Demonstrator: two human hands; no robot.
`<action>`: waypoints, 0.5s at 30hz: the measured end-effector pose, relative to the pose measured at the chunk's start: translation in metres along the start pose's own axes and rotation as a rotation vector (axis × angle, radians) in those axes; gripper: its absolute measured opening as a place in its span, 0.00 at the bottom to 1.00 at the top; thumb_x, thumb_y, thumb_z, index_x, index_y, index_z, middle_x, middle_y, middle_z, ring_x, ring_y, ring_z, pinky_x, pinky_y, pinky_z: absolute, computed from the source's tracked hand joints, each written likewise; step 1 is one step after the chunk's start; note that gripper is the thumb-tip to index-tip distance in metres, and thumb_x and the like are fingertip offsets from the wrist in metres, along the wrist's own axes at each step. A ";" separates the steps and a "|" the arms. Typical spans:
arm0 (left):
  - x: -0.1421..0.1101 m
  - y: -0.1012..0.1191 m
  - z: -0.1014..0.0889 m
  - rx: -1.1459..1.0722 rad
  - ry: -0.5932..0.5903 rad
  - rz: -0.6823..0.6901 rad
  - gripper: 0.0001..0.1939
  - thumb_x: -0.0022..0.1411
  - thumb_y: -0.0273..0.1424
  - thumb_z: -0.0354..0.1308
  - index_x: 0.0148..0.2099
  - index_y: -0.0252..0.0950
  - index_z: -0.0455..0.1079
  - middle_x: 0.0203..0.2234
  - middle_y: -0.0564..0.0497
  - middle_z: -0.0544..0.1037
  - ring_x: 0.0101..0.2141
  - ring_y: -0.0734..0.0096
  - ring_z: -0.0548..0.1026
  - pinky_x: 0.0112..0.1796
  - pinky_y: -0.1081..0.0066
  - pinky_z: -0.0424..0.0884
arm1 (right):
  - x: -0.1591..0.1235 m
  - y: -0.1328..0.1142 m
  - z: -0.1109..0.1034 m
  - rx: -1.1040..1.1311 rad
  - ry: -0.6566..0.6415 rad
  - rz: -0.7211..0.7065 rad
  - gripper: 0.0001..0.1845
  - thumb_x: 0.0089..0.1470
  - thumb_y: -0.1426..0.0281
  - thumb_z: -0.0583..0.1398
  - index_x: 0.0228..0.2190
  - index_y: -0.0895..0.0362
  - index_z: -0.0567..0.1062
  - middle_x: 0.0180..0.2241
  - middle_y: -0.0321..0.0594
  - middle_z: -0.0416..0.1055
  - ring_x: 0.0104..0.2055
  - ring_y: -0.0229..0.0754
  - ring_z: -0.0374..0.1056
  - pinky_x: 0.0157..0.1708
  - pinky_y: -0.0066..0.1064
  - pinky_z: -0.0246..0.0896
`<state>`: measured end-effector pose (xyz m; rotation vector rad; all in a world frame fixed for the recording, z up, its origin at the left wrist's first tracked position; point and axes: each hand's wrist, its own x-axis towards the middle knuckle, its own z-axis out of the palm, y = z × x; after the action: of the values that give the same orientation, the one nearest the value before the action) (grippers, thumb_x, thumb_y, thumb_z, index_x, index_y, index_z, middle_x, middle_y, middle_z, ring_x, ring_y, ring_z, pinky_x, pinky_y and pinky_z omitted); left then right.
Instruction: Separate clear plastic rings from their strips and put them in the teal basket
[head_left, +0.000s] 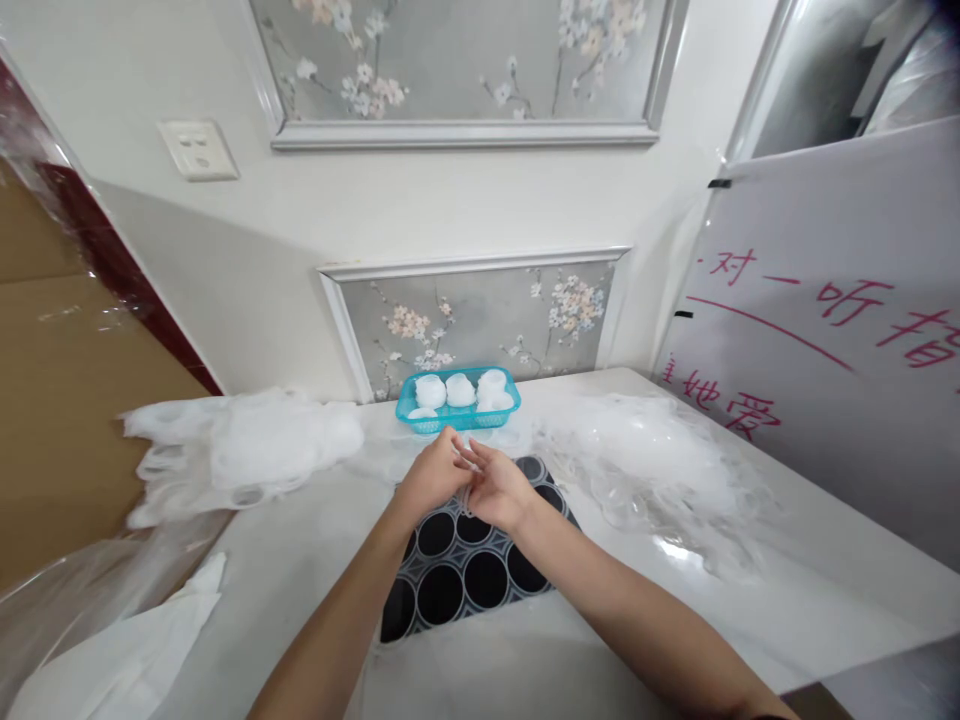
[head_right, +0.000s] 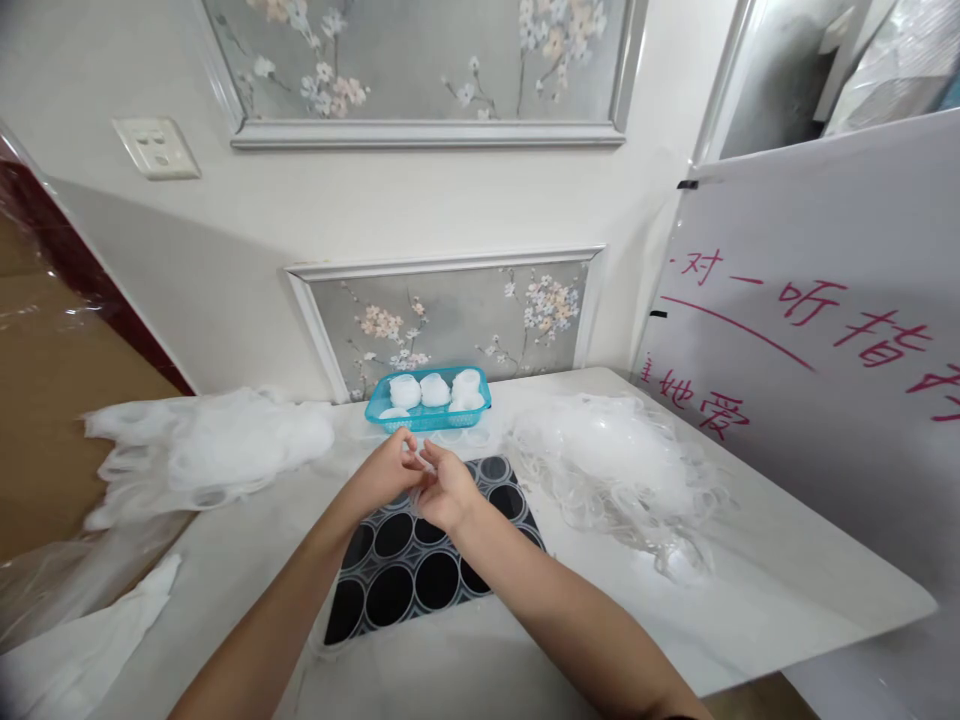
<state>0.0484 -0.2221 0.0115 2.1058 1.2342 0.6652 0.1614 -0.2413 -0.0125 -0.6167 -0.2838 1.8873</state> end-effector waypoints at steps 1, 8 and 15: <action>0.000 0.002 -0.002 -0.052 -0.001 0.001 0.16 0.49 0.22 0.54 0.37 0.40 0.51 0.25 0.56 0.76 0.28 0.69 0.77 0.26 0.72 0.68 | -0.004 -0.003 0.004 0.024 0.007 0.035 0.08 0.58 0.69 0.56 0.30 0.58 0.71 0.22 0.36 0.71 0.20 0.32 0.66 0.20 0.22 0.62; -0.028 0.042 -0.037 -0.535 -0.056 0.035 0.22 0.50 0.34 0.63 0.37 0.42 0.50 0.24 0.56 0.77 0.13 0.83 0.61 0.15 0.77 0.48 | -0.043 -0.051 0.025 -0.242 -0.269 -0.113 0.18 0.55 0.63 0.61 0.46 0.55 0.68 0.42 0.45 0.74 0.35 0.38 0.73 0.31 0.26 0.67; -0.050 0.052 -0.045 -0.483 -0.206 0.081 0.18 0.52 0.33 0.63 0.37 0.41 0.54 0.26 0.55 0.79 0.28 0.70 0.78 0.24 0.74 0.66 | -0.082 -0.066 0.035 -0.348 -0.436 -0.214 0.28 0.57 0.53 0.55 0.54 0.53 0.61 0.45 0.45 0.74 0.52 0.44 0.69 0.53 0.38 0.62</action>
<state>0.0263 -0.2756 0.0742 1.7722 0.7837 0.6817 0.2184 -0.2869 0.0708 -0.3752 -0.9383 1.7601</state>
